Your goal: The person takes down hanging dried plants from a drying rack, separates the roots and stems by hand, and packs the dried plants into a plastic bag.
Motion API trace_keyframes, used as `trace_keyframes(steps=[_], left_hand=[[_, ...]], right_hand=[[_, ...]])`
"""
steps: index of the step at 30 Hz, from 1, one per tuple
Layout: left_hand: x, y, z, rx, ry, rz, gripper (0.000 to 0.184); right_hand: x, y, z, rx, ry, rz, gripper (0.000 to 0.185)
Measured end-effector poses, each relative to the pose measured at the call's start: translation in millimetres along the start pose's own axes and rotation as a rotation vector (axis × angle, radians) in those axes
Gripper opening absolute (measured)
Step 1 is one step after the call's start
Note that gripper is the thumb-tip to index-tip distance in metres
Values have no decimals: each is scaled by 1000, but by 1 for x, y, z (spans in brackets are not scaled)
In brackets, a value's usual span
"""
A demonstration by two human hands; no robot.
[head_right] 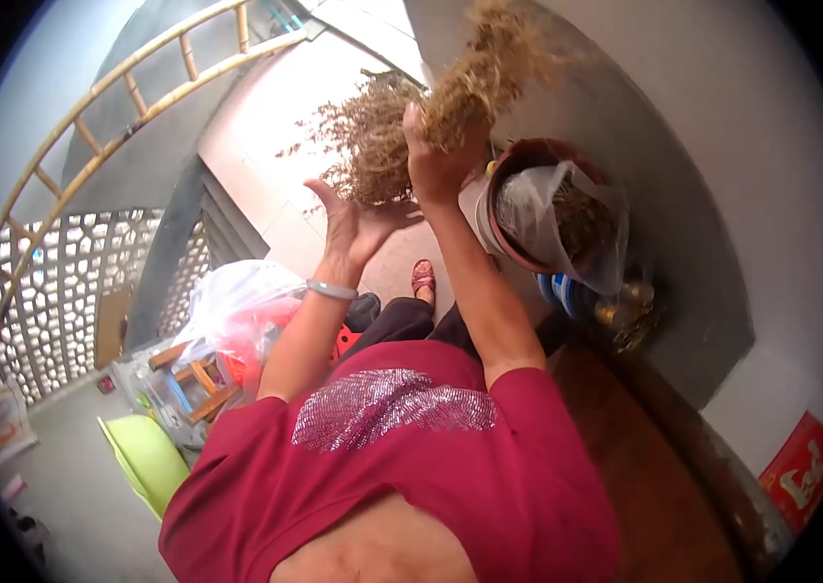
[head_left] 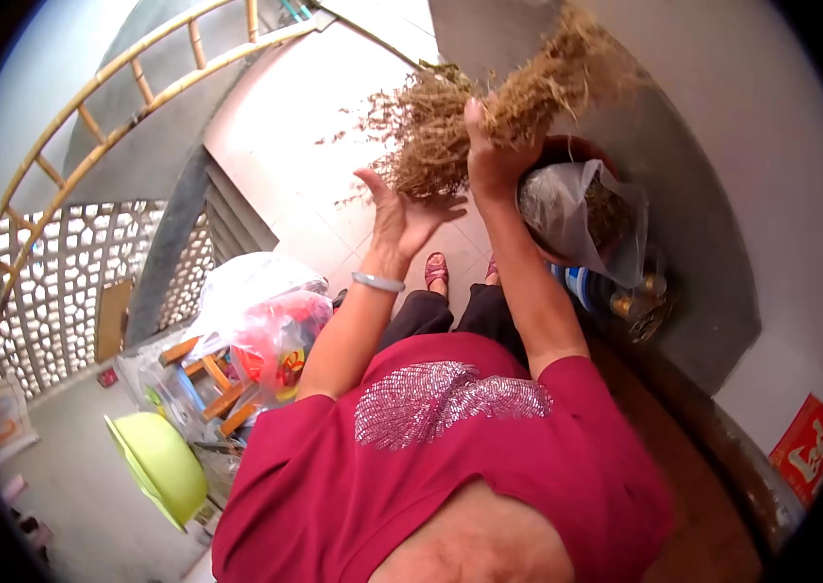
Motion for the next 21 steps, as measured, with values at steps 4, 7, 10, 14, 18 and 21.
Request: trace_keyframes(steps=[4, 7, 10, 14, 18, 21], left_hand=[[4, 16, 45, -32, -235, 110, 111], [7, 33, 54, -111, -170, 121, 79], [9, 48, 53, 14, -137, 161, 55], [3, 53, 40, 114, -114, 222, 44], [13, 71, 39, 399, -86, 171, 39], [3, 45, 55, 1247, -351, 58, 26]], right_hand=[[-30, 9, -17, 314, -227, -158, 20], [-33, 15, -33, 282, -151, -265, 16], [-41, -1, -21, 516, -566, -442, 36], [-53, -23, 8, 560, -807, -645, 43], [-77, -24, 27, 589, -962, -707, 50], [-77, -14, 21, 598, -956, -738, 62]])
Point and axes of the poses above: each hand's wrist, its own x-axis towards the middle knuckle, its own y-axis out of the back of the hand, z = x × y, the point moved 6 cm from there along x, towards the middle knuckle, and after that the axes turned 6 degrees about z, right-handed, at the moved point
